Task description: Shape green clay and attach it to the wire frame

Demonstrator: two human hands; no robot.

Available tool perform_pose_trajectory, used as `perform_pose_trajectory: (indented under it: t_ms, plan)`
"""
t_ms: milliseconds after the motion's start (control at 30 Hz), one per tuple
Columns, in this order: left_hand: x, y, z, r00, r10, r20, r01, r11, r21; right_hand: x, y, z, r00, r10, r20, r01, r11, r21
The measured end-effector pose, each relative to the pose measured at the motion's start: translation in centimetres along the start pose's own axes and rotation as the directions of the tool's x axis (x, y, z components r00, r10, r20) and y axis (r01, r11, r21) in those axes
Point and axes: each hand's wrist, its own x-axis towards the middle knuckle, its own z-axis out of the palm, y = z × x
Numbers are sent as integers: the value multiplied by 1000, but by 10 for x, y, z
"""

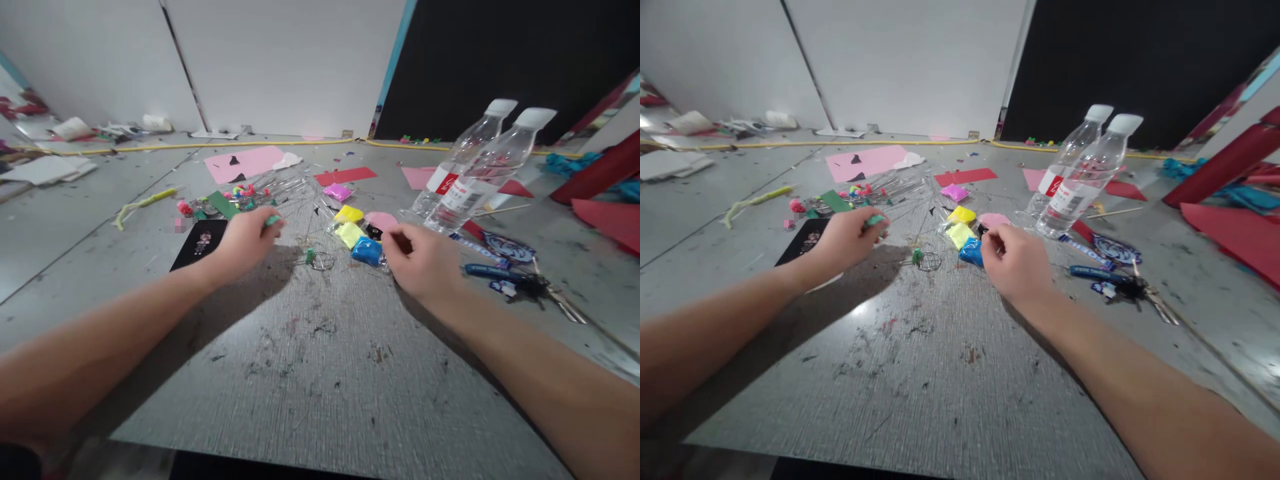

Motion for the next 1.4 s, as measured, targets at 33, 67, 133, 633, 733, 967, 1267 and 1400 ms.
perform_pose_trajectory:
  t_ms: [33,67,133,633,733,967,1267,1400]
  plan:
    - [8,-9,-3,997,-74,-26,77,986,149,6,11,-2,999,-13,37,16,997,-78]
    - [15,-17,-6,993,-111,-39,118,954,276,10,22,-3,997,-19,75,29,990,-140]
    - [23,-32,-9,991,-129,-48,137,932,335,14,38,-7,987,-9,162,45,975,-218]
    - [22,-43,-55,947,-290,-139,320,890,324,14,20,-10,931,-84,356,47,992,113]
    - [5,-12,-60,967,-235,-102,252,942,222,12,6,-14,911,-104,398,34,983,179]
    - [-50,93,9,943,51,329,126,861,-492,-7,-27,-13,877,-60,477,-84,958,275]
    - [-66,106,48,960,33,277,198,620,-759,-20,-41,-14,837,-58,544,-158,926,342]
    - [-67,96,47,968,147,201,45,691,-722,-21,-44,-17,831,-105,546,-169,888,428]
